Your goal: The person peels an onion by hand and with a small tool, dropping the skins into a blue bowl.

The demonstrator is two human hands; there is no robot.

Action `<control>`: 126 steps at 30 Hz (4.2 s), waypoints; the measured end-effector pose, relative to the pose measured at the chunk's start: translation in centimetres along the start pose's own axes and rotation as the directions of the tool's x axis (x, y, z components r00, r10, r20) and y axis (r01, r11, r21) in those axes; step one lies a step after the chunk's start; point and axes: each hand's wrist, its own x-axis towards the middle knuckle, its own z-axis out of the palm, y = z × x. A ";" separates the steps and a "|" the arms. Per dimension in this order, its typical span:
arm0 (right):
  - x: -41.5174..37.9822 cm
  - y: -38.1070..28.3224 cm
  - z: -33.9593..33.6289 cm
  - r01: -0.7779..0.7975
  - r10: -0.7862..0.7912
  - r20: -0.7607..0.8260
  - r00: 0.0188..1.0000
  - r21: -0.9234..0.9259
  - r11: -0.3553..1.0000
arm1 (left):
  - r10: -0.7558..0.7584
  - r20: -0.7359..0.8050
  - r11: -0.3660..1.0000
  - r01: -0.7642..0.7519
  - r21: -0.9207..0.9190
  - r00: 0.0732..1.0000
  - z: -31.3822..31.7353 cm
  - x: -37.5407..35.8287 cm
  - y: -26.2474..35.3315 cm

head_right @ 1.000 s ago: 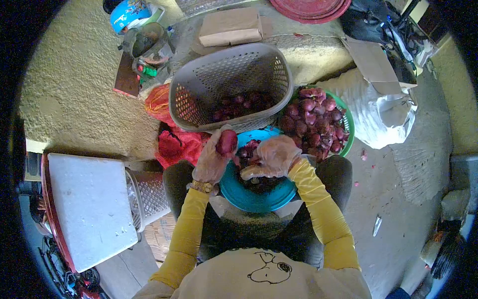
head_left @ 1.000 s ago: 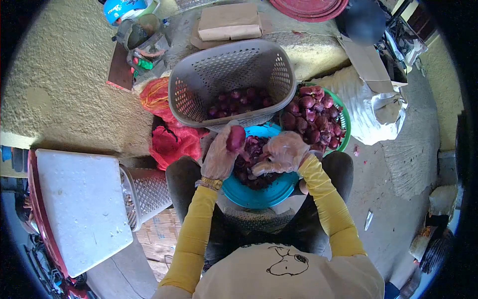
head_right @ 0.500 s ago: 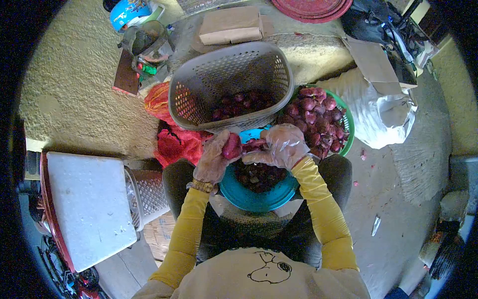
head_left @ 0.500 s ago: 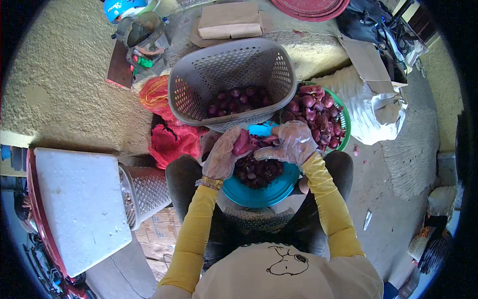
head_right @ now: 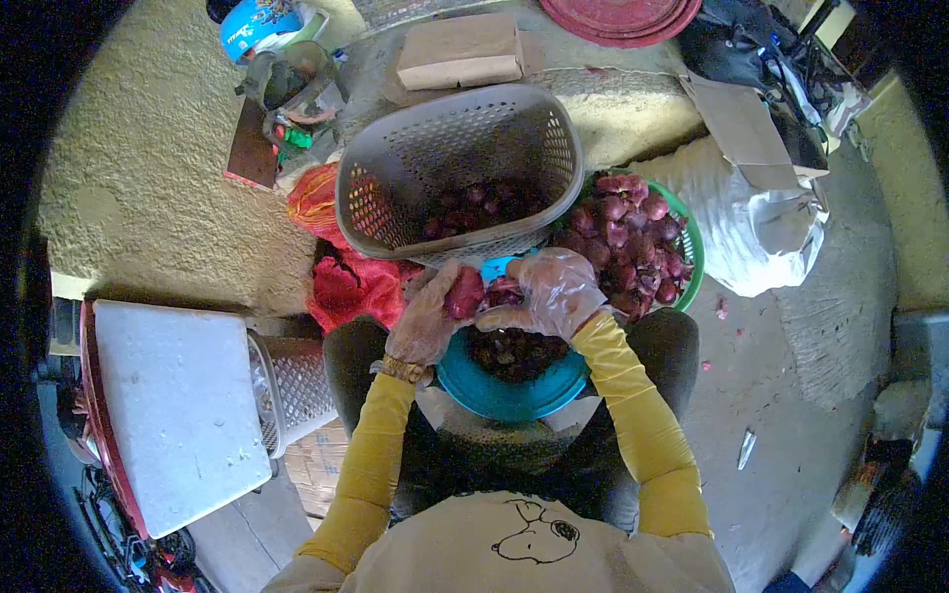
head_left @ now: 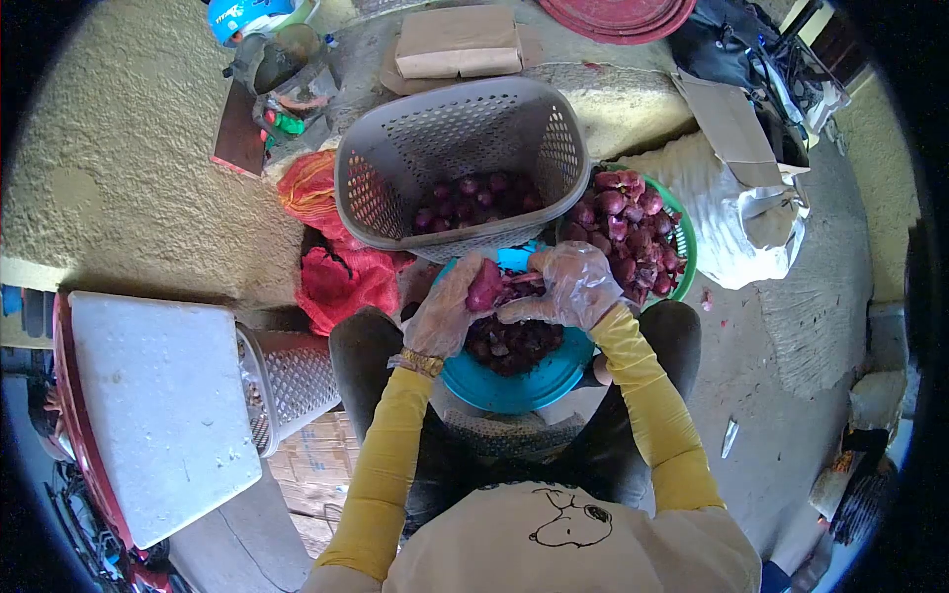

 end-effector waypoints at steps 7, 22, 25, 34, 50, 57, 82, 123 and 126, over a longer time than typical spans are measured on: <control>0.1 -0.2 0.7 0.016 -0.015 -0.038 0.999 0.037 0.999 | -0.224 0.058 0.774 0.214 -0.595 0.973 0.7 0.3 -1.7; 0.1 0.9 2.5 0.050 -0.040 0.287 0.957 -0.030 0.998 | -0.276 0.051 0.759 0.250 -0.601 0.960 0.7 0.4 0.4; -0.3 0.7 2.7 0.094 -0.089 0.253 0.963 -0.007 0.996 | -0.256 0.020 0.793 0.222 -0.568 0.967 0.5 0.2 0.2; -1.1 0.7 1.6 0.163 -0.148 0.428 0.891 0.003 0.987 | -0.164 -0.007 0.926 0.152 -0.346 0.986 -0.9 0.9 0.2; -2.0 1.3 0.4 0.070 -0.098 0.251 0.963 0.120 0.990 | -0.371 0.048 0.819 0.351 -0.454 0.928 -2.2 0.0 0.8; -1.4 -0.5 0.4 -0.027 0.017 0.151 0.988 0.061 0.998 | -0.406 0.002 0.796 0.354 -0.491 0.914 -0.2 -0.2 2.8; -1.1 1.2 2.9 0.093 -0.081 0.170 0.982 -0.063 0.994 | -0.320 0.148 0.736 0.344 -0.583 0.936 0.3 -0.3 2.3; -2.7 1.0 3.3 0.207 -0.206 -0.040 0.978 0.035 0.978 | 0.120 0.001 0.928 -0.113 0.355 0.993 -1.5 -0.2 0.4; -2.0 0.5 2.0 0.152 -0.140 0.290 0.947 -0.017 0.988 | 0.184 0.010 0.837 -0.162 0.523 0.983 -1.4 -0.2 0.1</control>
